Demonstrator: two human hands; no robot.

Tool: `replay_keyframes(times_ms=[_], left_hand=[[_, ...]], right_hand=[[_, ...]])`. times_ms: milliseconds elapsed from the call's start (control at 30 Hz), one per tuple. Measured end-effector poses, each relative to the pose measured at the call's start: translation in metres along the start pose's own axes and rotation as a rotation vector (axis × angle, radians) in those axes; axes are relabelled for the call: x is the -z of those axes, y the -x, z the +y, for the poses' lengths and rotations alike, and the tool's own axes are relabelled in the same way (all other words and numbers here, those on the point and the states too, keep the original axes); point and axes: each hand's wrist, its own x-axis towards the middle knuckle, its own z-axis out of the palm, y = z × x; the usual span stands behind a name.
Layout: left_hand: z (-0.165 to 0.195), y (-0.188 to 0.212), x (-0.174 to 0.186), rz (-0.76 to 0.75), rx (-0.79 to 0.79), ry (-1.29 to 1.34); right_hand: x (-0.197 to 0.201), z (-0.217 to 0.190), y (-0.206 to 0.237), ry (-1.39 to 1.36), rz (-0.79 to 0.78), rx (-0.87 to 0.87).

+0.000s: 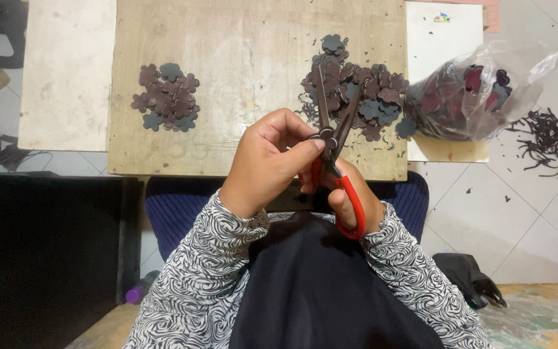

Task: The person sits at a workbench and uses red-handled scissors to trim notches into dark flower-shaped foam cutouts, one at a time, placing finished pieces into a pile on the bench and occasionally gathering cut pieces together and reaching into a plastic bag of cutouts.

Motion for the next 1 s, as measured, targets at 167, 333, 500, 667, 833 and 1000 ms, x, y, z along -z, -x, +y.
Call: replay_keyframes(times_ms=[167, 333, 500, 667, 833, 1000], left_hand=[[-0.004, -0.001, 0.002, -0.018, 0.017, 0.035], [-0.007, -0.002, 0.004, -0.035, -0.001, 0.045], [-0.008, -0.002, 0.004, -0.016, -0.018, 0.007], [-0.006, -0.003, 0.004, -0.008, -0.035, 0.015], [-0.003, -0.002, 0.001, 0.023, -0.040, -0.042], [0.001, 0.002, -0.002, 0.055, 0.007, -0.001]], right_hand=[[0.001, 0.001, 0.001, 0.055, 0.026, 0.002], [0.001, 0.002, 0.000, 0.073, 0.051, -0.001], [-0.003, 0.001, -0.001, 0.124, 0.102, -0.011], [-0.005, 0.000, -0.003, 0.107, 0.116, -0.019], [-0.006, -0.006, -0.003, 0.076, 0.068, -0.012], [-0.006, -0.009, -0.003, 0.040, 0.022, -0.008]])
